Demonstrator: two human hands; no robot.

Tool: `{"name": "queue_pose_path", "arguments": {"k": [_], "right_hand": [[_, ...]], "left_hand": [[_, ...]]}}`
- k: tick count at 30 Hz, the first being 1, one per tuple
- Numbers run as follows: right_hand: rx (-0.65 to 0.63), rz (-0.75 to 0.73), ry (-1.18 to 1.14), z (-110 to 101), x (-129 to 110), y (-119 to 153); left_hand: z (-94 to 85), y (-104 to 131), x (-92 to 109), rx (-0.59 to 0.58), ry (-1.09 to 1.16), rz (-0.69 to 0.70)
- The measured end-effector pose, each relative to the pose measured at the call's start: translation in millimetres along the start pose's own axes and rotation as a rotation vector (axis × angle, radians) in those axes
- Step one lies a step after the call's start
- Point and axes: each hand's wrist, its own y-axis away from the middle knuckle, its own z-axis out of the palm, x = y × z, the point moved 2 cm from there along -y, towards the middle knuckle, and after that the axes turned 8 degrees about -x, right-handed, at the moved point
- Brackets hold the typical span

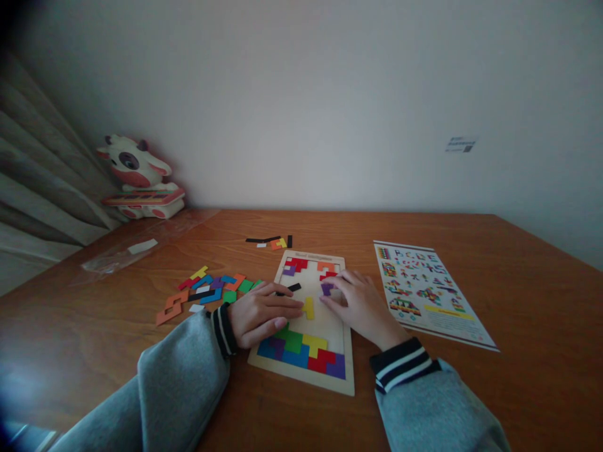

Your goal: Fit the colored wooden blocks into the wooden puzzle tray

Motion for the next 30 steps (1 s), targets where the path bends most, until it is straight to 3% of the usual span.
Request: {"name": "queue_pose_path", "arguments": {"k": [4, 11, 16, 25, 30], "right_hand": [[0.075, 0.122, 0.082, 10, 4, 0], [0.13, 0.072, 0.134, 5, 15, 1], [0.13, 0.136, 0.149, 10, 15, 1], [-0.019, 0.038, 0.168, 9, -4, 2], [-0.04, -0.06, 0.11, 11, -5, 0]], "left_hand": [[3.2, -1, 1, -0.032, 0.0, 0.031], [-0.5, -1, -2, -0.013, -0.089, -0.128], [1.0, -1, -3, -0.017, -0.092, -0.142], [5.1, -2, 0, -0.075, -0.029, -0.032], [9.9, -9, 4, -0.108, -0.033, -0.013]]}}
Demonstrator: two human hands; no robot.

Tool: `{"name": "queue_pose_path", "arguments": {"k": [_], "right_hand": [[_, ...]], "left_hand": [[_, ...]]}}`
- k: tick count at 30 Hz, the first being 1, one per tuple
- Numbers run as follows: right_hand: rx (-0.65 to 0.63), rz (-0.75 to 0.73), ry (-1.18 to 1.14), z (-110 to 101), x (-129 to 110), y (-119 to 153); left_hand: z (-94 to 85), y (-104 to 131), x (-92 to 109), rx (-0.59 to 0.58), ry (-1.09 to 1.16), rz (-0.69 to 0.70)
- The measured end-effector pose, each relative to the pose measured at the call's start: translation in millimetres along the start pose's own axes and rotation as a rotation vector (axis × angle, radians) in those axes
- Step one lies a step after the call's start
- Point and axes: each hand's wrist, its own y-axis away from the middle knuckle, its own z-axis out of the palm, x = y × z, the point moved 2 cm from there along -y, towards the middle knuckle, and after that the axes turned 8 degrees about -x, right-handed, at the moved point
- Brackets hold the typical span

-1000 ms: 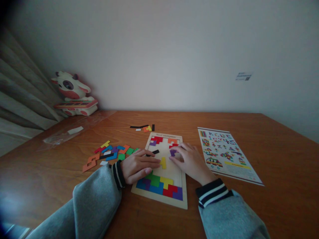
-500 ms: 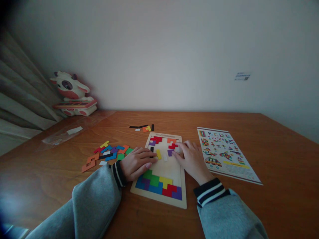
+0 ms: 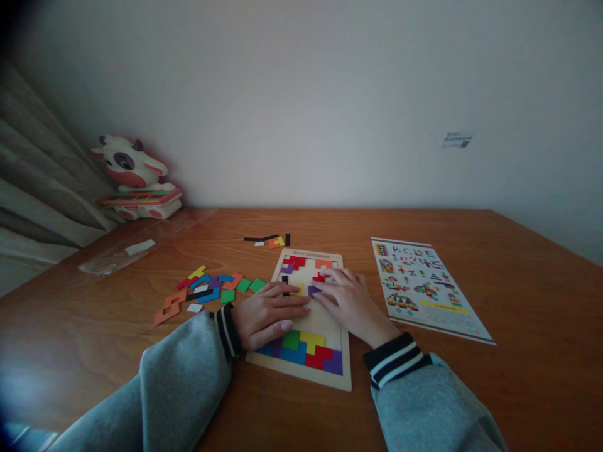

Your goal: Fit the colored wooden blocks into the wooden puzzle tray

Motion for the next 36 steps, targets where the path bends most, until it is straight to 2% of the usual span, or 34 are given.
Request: {"name": "queue_pose_path", "arguments": {"k": [6, 10, 16, 21, 27, 30, 36], "right_hand": [[-0.016, -0.004, -0.093, 0, -1, -1], [-0.02, -0.066, -0.14, -4, -3, 0], [0.045, -0.086, -0.177, -10, -2, -1], [0.036, -0.083, -0.245, -6, 1, 0], [0.028, -0.048, -0.197, -7, 3, 0], [0.034, -0.052, -0.181, -12, 1, 0], [-0.033, -0.039, -0.12, -12, 5, 1]], "left_hand": [[0.2, -3, 1, 0.015, -0.007, 0.002], [-1.3, -2, 2, 0.023, -0.02, -0.021], [-3.1, -1, 1, 0.059, -0.04, -0.154], [-4.8, -1, 7, -0.004, -0.022, -0.057], [-10.3, -1, 8, 0.048, -0.013, -0.195], [-9.8, -2, 8, 0.062, -0.036, -0.216], [-6.3, -2, 6, 0.068, -0.042, -0.235]]}}
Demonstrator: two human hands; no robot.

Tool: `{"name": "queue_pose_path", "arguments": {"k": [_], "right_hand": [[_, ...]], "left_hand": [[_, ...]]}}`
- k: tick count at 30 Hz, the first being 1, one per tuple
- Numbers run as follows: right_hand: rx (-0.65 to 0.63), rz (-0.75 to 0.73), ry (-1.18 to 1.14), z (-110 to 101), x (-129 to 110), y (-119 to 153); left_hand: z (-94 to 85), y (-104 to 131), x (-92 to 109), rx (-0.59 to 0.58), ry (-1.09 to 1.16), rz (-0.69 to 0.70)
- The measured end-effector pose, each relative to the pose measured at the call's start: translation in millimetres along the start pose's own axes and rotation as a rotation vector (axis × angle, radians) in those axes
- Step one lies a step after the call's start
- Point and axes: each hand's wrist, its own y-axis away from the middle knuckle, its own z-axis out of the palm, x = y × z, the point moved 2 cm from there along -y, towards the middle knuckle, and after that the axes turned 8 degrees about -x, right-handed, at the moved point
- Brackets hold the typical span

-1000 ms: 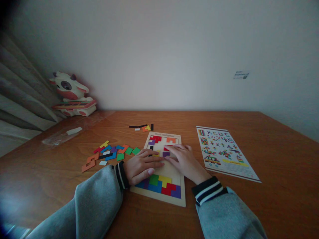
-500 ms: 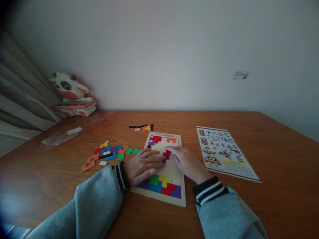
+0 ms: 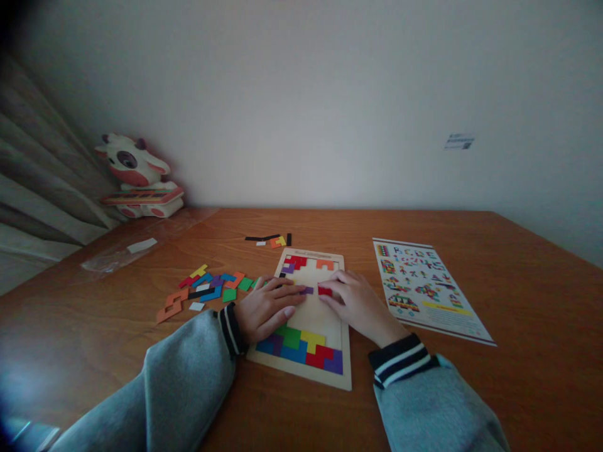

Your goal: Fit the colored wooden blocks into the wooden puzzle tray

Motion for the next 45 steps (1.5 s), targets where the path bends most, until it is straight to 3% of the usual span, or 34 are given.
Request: {"name": "queue_pose_path", "arguments": {"k": [9, 15, 22, 35, 45], "right_hand": [[-0.084, -0.007, -0.098, -8, 0, 5], [-0.16, 0.067, -0.239, -11, 6, 10], [-0.173, 0.058, -0.256, -10, 4, 10], [-0.316, -0.001, -0.372, -14, 1, 14], [-0.36, 0.074, -0.411, -14, -1, 14]], "left_hand": [[-2.1, 2, 0, -0.008, 0.007, 0.001], [-1.6, 2, 0, -0.014, 0.012, -0.003], [-0.9, 2, 0, 0.0, 0.026, 0.001], [0.7, 2, -2, -0.009, 0.032, 0.002], [-1.8, 3, 0, -0.008, 0.031, -0.003]]}}
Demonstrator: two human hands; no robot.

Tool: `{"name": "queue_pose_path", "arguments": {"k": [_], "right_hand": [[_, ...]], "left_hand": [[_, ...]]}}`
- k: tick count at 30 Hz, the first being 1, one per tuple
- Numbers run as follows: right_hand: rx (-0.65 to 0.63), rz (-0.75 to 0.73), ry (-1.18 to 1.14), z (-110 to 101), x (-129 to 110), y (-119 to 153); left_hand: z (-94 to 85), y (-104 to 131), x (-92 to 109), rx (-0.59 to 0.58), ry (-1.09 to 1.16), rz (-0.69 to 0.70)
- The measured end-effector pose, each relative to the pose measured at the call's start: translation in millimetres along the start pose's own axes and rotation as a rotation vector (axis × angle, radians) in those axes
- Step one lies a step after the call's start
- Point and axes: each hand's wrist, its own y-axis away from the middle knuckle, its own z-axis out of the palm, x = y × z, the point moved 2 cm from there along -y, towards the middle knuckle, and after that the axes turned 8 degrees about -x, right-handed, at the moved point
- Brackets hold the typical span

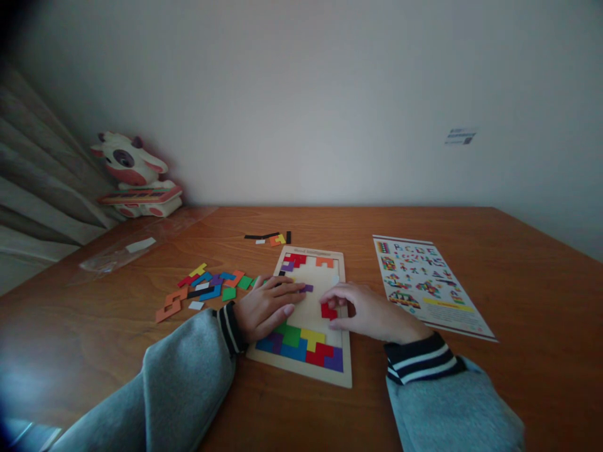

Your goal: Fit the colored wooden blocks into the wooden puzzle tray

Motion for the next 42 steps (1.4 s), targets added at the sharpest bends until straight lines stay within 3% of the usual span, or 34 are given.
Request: {"name": "queue_pose_path", "arguments": {"k": [16, 23, 35, 42], "right_hand": [[-0.043, 0.014, -0.004, -0.6, -3.8, -1.7], [-0.047, -0.073, 0.013, 1.5, -5.5, -2.6], [-0.061, -0.017, -0.148, 1.8, -9.9, 1.4], [-0.06, -0.028, -0.086, 2.9, -9.1, 0.9]], "left_hand": [[2.1, -1.4, -1.2, -0.012, 0.003, 0.008], [2.7, -0.8, -2.3, -0.002, 0.01, 0.004], [1.5, -0.6, -2.4, 0.001, 0.01, 0.013], [1.3, -0.4, -1.5, 0.003, 0.014, 0.007]]}}
